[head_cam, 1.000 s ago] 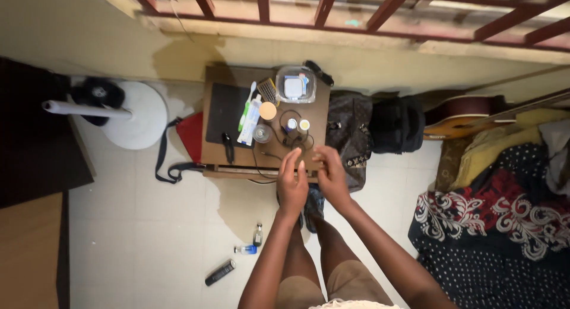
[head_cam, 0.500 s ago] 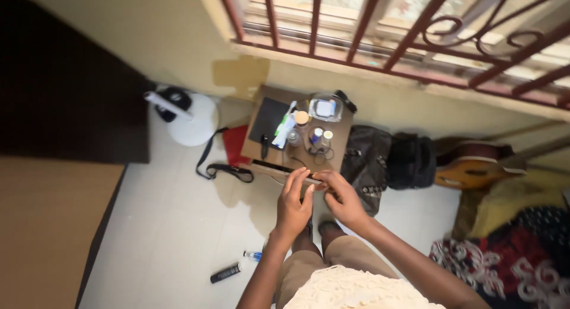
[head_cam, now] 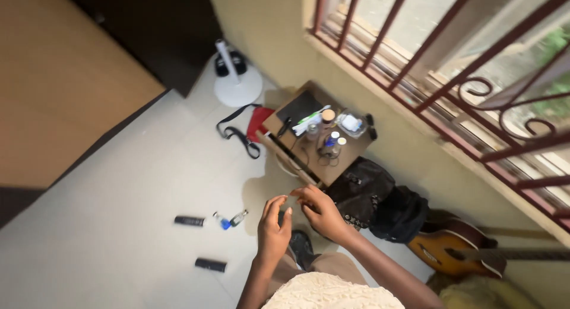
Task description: Picking up and moving various items around the room, including game controllers, a bottle, a watch, and a backpack.
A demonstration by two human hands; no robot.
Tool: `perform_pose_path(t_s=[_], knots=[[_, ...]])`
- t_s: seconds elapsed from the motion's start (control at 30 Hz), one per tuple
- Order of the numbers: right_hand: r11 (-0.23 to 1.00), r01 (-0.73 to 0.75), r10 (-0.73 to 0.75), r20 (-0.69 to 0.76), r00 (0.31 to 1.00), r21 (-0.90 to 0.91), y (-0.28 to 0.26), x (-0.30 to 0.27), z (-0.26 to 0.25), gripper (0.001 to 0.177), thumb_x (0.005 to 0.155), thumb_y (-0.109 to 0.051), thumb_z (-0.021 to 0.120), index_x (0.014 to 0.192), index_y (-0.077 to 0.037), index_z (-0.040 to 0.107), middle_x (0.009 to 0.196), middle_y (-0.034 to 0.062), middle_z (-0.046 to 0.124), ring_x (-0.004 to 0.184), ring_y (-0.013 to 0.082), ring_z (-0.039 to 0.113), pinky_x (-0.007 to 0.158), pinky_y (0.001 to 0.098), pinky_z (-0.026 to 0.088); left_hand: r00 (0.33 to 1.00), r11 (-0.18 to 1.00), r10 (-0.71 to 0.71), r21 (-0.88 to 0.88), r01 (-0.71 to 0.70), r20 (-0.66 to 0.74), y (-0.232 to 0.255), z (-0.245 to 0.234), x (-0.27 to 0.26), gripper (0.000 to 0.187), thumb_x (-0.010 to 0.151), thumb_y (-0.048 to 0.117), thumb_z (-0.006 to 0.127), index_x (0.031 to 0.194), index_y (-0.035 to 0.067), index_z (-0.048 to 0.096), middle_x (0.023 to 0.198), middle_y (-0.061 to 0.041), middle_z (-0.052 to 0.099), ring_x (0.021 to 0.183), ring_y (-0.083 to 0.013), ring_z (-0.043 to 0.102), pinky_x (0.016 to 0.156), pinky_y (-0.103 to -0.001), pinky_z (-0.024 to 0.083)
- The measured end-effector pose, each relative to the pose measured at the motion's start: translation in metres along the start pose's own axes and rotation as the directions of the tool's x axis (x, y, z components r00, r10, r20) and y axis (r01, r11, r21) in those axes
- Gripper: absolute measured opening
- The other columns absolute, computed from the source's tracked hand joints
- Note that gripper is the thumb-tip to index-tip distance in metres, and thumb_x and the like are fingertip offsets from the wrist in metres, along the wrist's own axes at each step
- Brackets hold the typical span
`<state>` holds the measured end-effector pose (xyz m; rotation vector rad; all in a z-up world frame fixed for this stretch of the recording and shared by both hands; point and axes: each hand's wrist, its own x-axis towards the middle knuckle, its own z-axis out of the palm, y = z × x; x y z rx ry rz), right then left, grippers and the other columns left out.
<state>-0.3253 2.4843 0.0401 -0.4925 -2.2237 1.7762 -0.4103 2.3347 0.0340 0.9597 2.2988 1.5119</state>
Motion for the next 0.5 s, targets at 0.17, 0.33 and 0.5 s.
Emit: perform_pose_path(t_s=[0.17,0.33,0.5], knots=[[0.999,0.034,-0.026,0.175,0.984,-0.042,-0.009,-0.021,0.035,0.042,0.082,0.013,0.056,0.120,-0.004,0.065,0.107,0.0087,0.065,0.094,0.0182,0.072,0.075,0.0306,0.055,0.986,0.995,-0.094,0.009,0.097,-0.135,-0.006,-0.025,-0.060,0.029,0.094,0.008,0.066,0.121,0.000,0.063,0.121,-0.016,0.067,0.113,-0.0311,0.067,0.096,-0.038,0.053],[0.991,0.132,-0.117,0.357,0.927,-0.017,-0.002,-0.042,0.088,0.037,0.083,0.012,0.060,0.116,-0.003,0.066,0.108,0.0088,0.067,0.092,0.0181,0.071,0.072,0.0315,0.055,0.929,0.969,-0.230,0.020,0.246,-0.291,-0.016,-0.054,-0.118,0.030,0.094,0.009,0.066,0.123,0.001,0.063,0.114,-0.015,0.069,0.105,-0.0305,0.068,0.091,-0.037,0.054],[0.969,0.223,-0.127,0.567,0.814,-0.103,-0.045,-0.068,0.167,0.026,0.090,0.003,0.063,0.114,-0.004,0.070,0.104,0.0101,0.073,0.080,0.0218,0.069,0.067,0.0330,0.055,0.828,0.972,-0.224,-0.061,0.225,-0.513,-0.010,-0.105,-0.196,0.027,0.096,0.009,0.065,0.122,0.002,0.061,0.117,-0.016,0.070,0.109,-0.0301,0.071,0.091,-0.038,0.056]])
